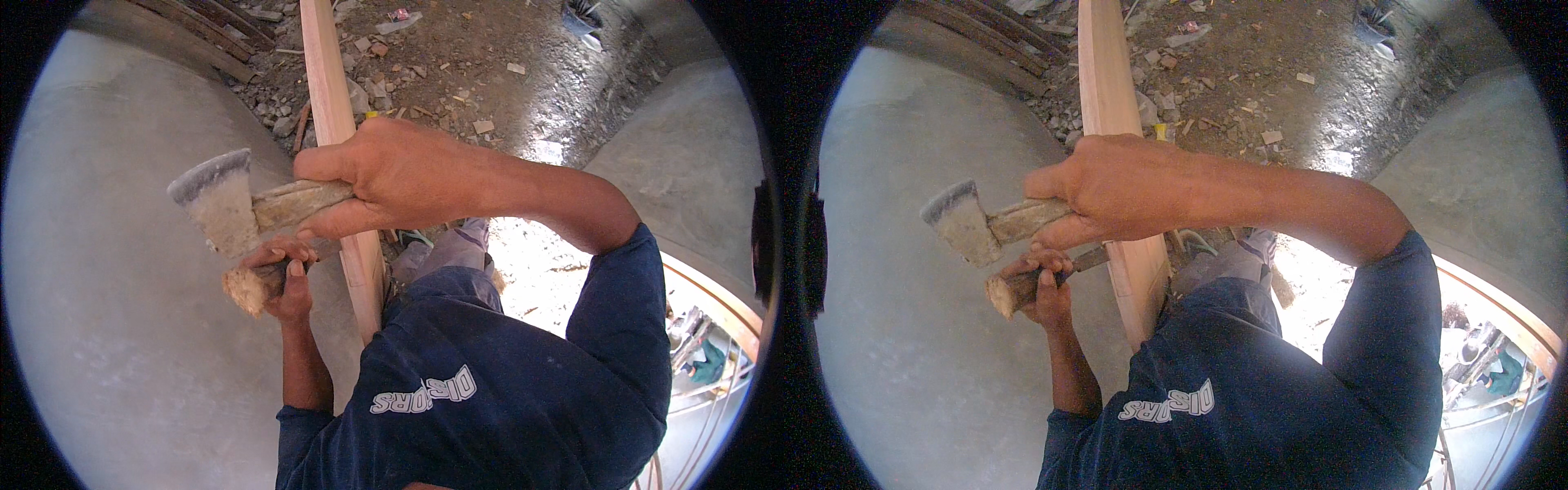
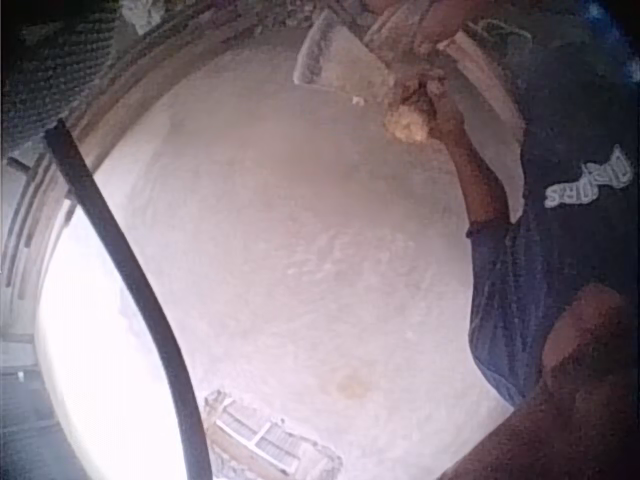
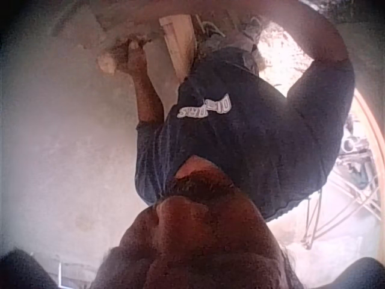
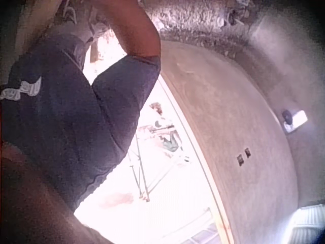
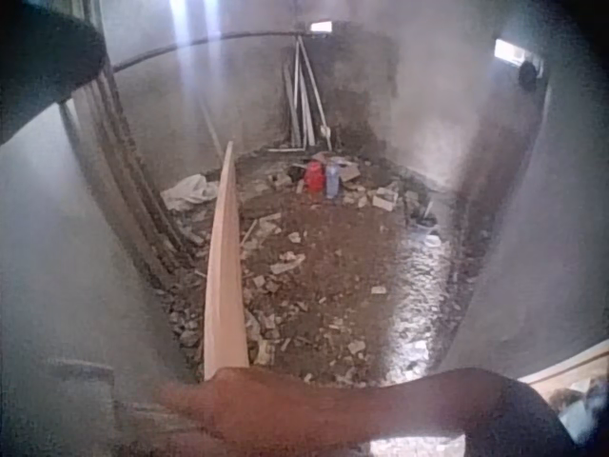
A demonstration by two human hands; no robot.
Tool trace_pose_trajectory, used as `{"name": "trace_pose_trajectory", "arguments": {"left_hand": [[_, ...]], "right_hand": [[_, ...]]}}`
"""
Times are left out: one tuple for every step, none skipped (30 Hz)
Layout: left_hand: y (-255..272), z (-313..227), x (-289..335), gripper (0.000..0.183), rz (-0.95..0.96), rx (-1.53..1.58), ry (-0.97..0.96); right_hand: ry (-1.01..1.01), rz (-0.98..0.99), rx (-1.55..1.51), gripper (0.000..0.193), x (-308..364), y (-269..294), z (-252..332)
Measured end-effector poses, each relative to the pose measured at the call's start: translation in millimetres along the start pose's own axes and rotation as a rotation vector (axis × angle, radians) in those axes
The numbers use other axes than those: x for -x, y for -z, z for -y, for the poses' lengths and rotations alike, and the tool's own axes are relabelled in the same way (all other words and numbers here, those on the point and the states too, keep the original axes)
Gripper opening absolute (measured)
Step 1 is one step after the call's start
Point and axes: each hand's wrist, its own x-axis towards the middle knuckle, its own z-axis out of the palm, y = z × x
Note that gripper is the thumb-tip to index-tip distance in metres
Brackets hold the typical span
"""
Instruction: The person uses a chisel and mallet to carve a groove along a wooden plank. They repeatedly position the chisel and strike it with the mallet to remove wood shavings, working along the length of the plank.
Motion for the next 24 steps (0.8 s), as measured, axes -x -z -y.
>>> {"name": "trace_pose_trajectory", "arguments": {"left_hand": [[-1,-2,0,0.03,-0.002,0.015,0.016],[-4,-4,-1,0.03,-0.002,0.032,0.031],[-5,-6,-1,0.031,-0.002,0.049,0.045],[6,1,9,0.034,-0.077,-0.071,0.08],[27,11,26,0.038,-0.149,-0.194,0.114],[33,16,33,0.041,-0.191,-0.225,0.12],[40,20,40,0.044,-0.235,-0.26,0.127],[39,22,41,0.046,-0.244,-0.208,0.11],[37,23,40,0.047,-0.246,-0.167,0.119],[34,23,39,0.048,-0.249,-0.126,0.127],[29,19,33,0.048,-0.245,-0.094,0.155],[28,18,30,0.047,-0.267,-0.078,0.19],[26,18,27,0.046,-0.295,-0.066,0.224],[27,19,26,0.043,-0.354,-0.072,0.262],[28,20,27,0.041,-0.345,-0.121,0.247],[29,23,26,0.038,-0.334,-0.17,0.23],[29,24,27,0.036,-0.252,-0.261,0.163],[29,24,28,0.033,-0.22,-0.298,0.147],[29,21,31,0.031,-0.199,-0.338,0.134],[27,21,29,0.029,-0.221,-0.316,0.166],[24,20,27,0.028,-0.245,-0.294,0.199],[21,16,23,0.027,-0.18,-0.179,0.19],[11,7,11,0.026,-0.117,-0.062,0.182],[2,1,2,0.025,-0.055,0.054,0.173]], "right_hand": [[-0.001,-0.003,0.001,0.037,0,-1,0],[0.029,-0.011,-0.004,0.037,-1,0,2],[0.06,-0.019,-0.008,0.037,-3,3,6],[0.09,-0.027,-0.013,0.037,-5,6,11],[0.086,-0.026,-0.053,0.038,-7,11,19],[0.077,-0.021,-0.089,0.04,-11,14,27],[0.075,-0.016,-0.128,0.042,-13,13,32],[0.074,0.035,-0.057,0.041,-14,12,32],[0.072,0.085,0.014,0.04,-15,10,32],[0.07,0.135,0.085,0.039,-16,9,31],[0.121,0.142,0.166,0.037,-17,11,32],[0.17,0.149,0.246,0.035,-19,14,33],[0.219,0.157,0.327,0.034,-20,16,34],[0.193,0.167,0.241,0.033,-23,16,36],[0.167,0.179,0.155,0.031,-26,16,38],[0.138,0.204,0.145,0.031,-27,16,38],[0.105,0.224,0.136,0.031,-28,17,40],[0.07,0.259,0.203,0.031,-27,18,40],[0.035,0.294,0.269,0.032,-26,19,39],[0.059,0.233,0.229,0.033,-25,18,36],[0.084,0.173,0.187,0.034,-24,13,30],[0.11,0.115,0.145,0.035,-22,8,23],[0.08,0.047,0.015,0.037,-18,4,14],[0.05,-0.02,-0.116,0.039,-12,0,5]]}}
